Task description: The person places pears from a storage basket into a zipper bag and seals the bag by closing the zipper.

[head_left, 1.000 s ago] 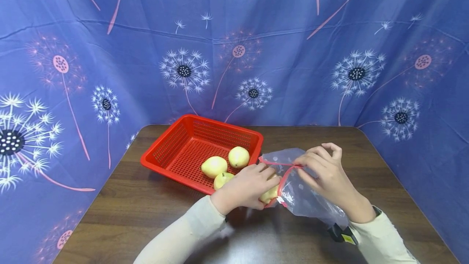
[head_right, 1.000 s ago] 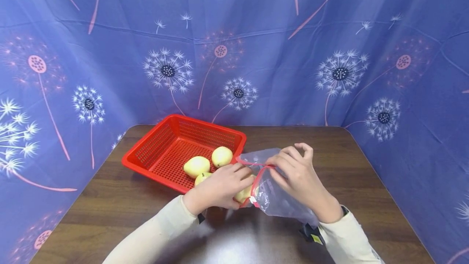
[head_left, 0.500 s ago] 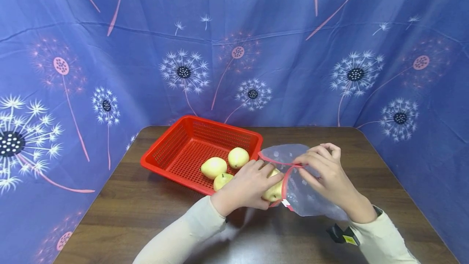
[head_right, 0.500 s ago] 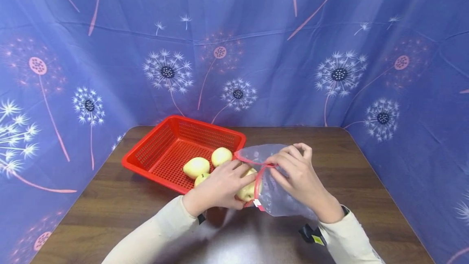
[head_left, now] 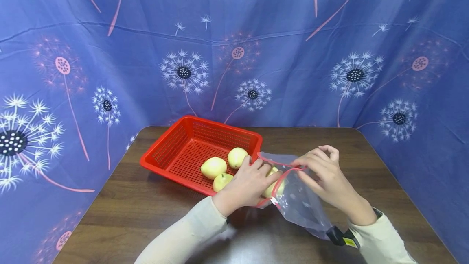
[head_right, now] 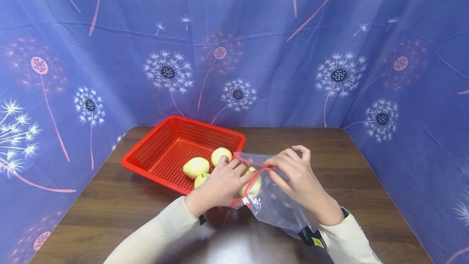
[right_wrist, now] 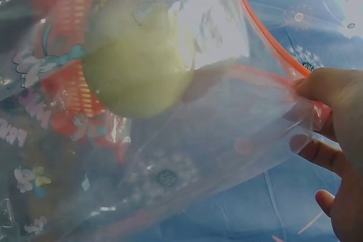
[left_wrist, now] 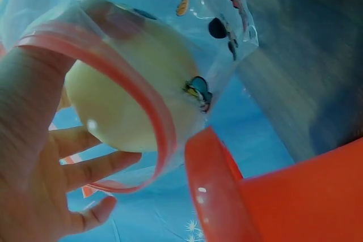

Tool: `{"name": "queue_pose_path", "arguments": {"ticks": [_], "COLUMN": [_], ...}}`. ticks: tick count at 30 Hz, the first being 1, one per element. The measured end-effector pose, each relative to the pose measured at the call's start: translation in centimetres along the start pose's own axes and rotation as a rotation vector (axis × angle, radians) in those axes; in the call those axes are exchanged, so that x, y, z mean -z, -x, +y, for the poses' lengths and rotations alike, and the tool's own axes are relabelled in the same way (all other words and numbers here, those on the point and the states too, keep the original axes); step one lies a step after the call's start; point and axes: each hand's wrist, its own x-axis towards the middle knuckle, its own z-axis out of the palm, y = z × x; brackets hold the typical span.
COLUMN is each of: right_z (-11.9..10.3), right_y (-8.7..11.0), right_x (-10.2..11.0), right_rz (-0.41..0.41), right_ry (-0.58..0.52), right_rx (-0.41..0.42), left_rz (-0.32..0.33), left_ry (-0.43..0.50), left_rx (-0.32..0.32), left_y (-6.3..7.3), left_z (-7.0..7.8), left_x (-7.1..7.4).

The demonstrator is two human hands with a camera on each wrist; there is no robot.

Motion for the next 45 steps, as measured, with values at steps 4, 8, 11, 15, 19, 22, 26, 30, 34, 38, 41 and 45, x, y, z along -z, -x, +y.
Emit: {"name": "queue_pose_path", "arguments": {"ticks": [4,8,11,15,19,22,26,30,34,38,41,45], "right_z": [0.2,0.3,0.4,0.6,0.9,1.1,1.2,1.2,1.3,1.5,1.6,1.7], "right_y": [0.0,0.0,0.1,0.0,0.0,0.1,0.2,0.2,0.2,0.2,0.3,0.3], "right_x": [0.2,0.3,0.4,0.6,0.8,0.9,0.8,0.8,0.7,0.9,0.9,1.0], "right_rz": [-0.014,-0.013,-0.017,-0.012,-0.003,-0.006,-0.006,-0.001,0.005,0.009,0.011,0.015], "right_ry": [-0.001,0.006,0.017,0.042,0.071,0.088,0.101,0.093,0.098,0.107,0.108,0.116], "right_rx": [0.004,0.0,0.001,0.001,-0.003,-0.002,-0.003,0.004,0.006,-0.003,-0.009,-0.017], "left_rz": [-0.006,-0.019,-0.054,-0.089,-0.083,-0.083,-0.062,0.007,0.088,0.163,0.177,0.148], "left_ry": [0.005,-0.01,-0.021,0.017,0.078,0.11,0.145,0.234,0.354,0.421,0.435,0.443], "left_rx": [0.012,0.024,0.034,0.065,0.092,0.083,0.062,0.037,0.001,-0.033,-0.035,-0.004], "left_y": [0.1,0.1,0.1,0.0,-0.3,-0.4,-0.4,-0.2,0.2,0.8,1.3,2.1], "left_z": [-0.1,-0.1,-0.2,-0.8,-1.8,-2.1,-2.3,-2.6,-3.4,-4.7,-5.7,-6.9], "left_x": [-0.1,-0.2,-0.4,-0.4,-0.3,-0.2,-0.2,-0.2,-0.2,-0.2,-0.1,-0.2]}}
